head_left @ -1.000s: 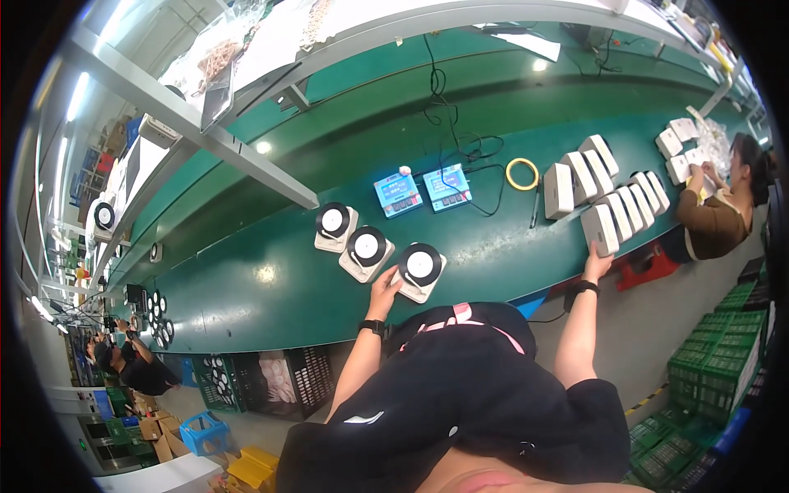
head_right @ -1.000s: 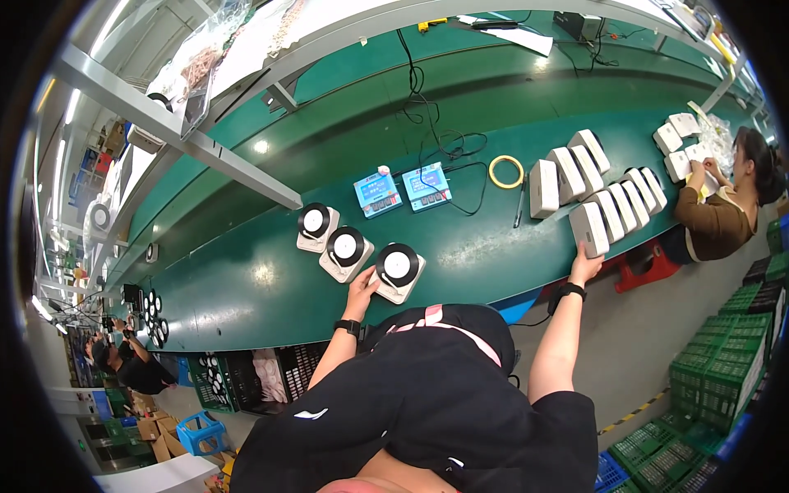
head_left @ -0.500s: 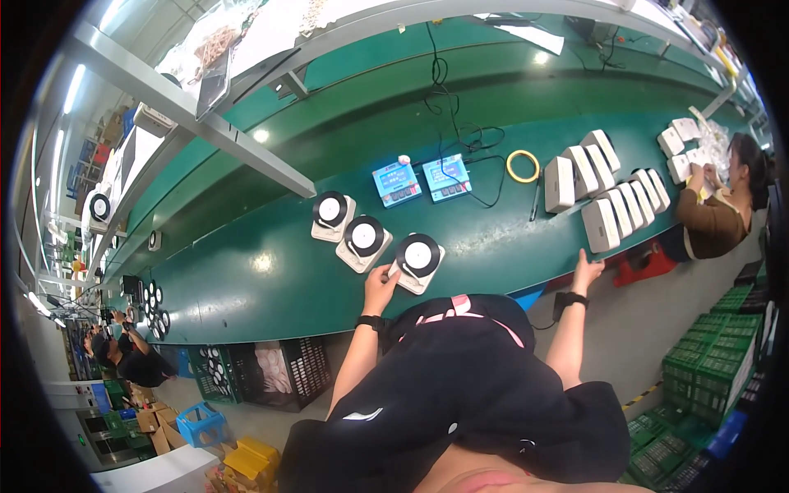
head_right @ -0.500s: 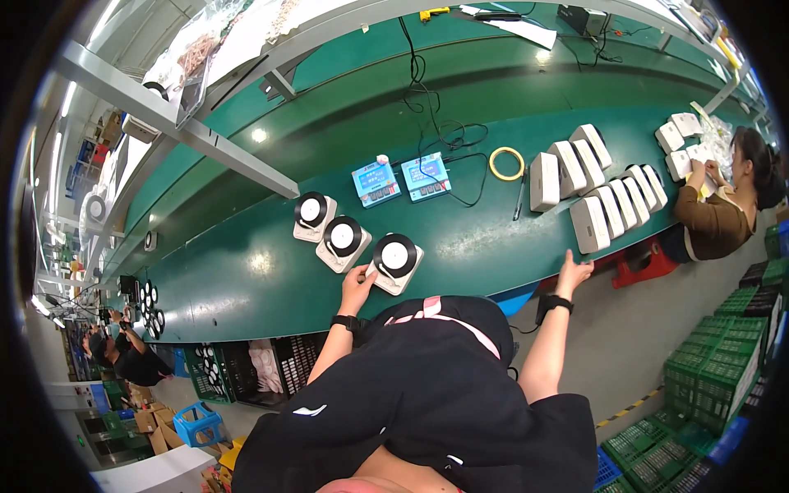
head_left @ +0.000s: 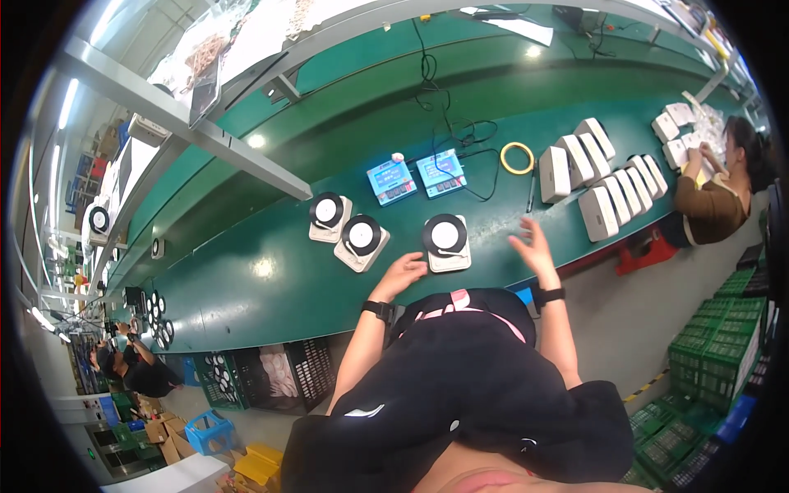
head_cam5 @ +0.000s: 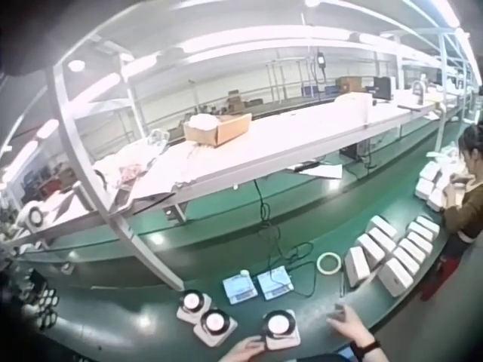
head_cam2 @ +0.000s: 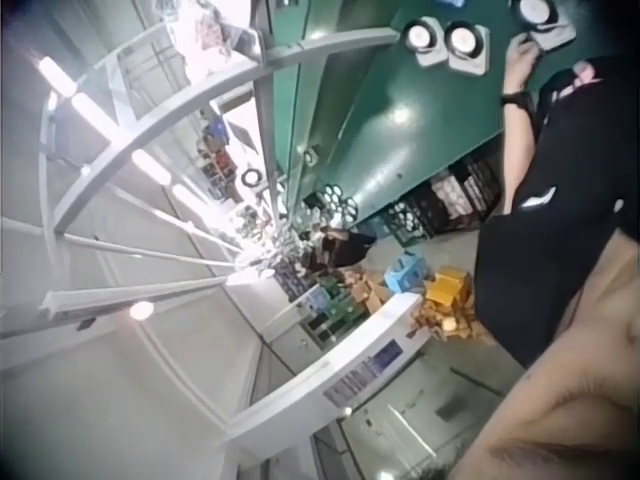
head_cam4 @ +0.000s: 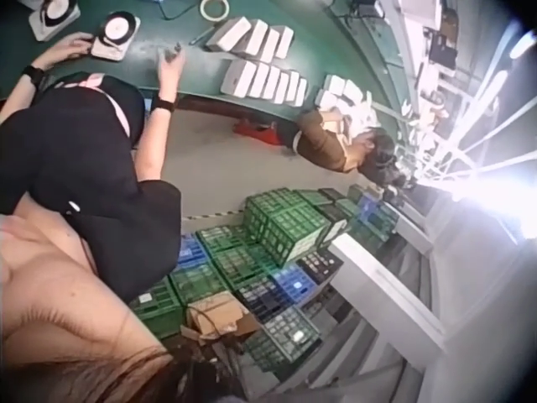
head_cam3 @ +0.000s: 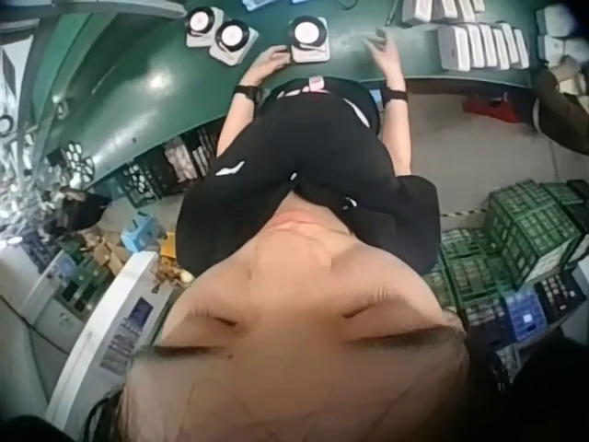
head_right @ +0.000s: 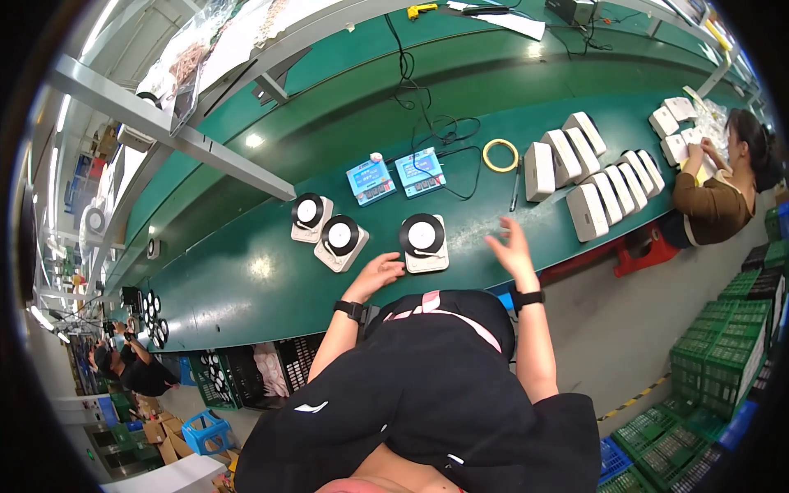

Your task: The person places speakers onto testing devices, presses buttons to test them, and moves the tested speakers to the side. They then pick up white boxes from a stack, place the speakers inside them, and set the boxes aside.

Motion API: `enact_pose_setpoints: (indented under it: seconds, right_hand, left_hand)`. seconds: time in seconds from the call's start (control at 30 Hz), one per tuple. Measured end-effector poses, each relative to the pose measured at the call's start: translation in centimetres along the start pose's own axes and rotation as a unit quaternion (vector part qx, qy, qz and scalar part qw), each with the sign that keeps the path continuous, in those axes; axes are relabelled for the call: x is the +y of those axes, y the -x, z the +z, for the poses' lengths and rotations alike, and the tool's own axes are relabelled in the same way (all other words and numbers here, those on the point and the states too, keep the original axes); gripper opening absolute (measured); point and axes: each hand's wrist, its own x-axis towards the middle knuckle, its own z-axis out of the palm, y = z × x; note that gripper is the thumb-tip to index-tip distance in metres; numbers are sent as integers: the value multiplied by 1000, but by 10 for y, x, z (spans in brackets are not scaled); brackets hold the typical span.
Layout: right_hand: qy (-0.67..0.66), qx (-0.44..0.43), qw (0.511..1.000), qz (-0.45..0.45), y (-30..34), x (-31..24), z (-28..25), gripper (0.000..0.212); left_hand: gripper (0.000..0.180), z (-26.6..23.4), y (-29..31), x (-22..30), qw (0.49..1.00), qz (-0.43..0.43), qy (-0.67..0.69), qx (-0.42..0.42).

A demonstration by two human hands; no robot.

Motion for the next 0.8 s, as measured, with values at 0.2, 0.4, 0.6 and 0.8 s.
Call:
enact_pose_setpoints:
  seconds: [0.2,0.4,0.6,0.8]
  right_hand:
    - [145,-157,953,-217,-6,-40,43,93]
    - [302,-219,884,-282,-12,-42,90,123]
    - [357,-241,875,-220,-11,-50,101,129]
    - [323,-250,888,-214,-16,-52,92,127]
  left_hand:
    - [49,-78,-20,31,947,193,-148,210]
    - [88,-153,-15,48,762,210,-471,392]
    - [123,-168,-8,56,766,63,-600,222]
    - [127,-149,1,66,802,29,-562,199]
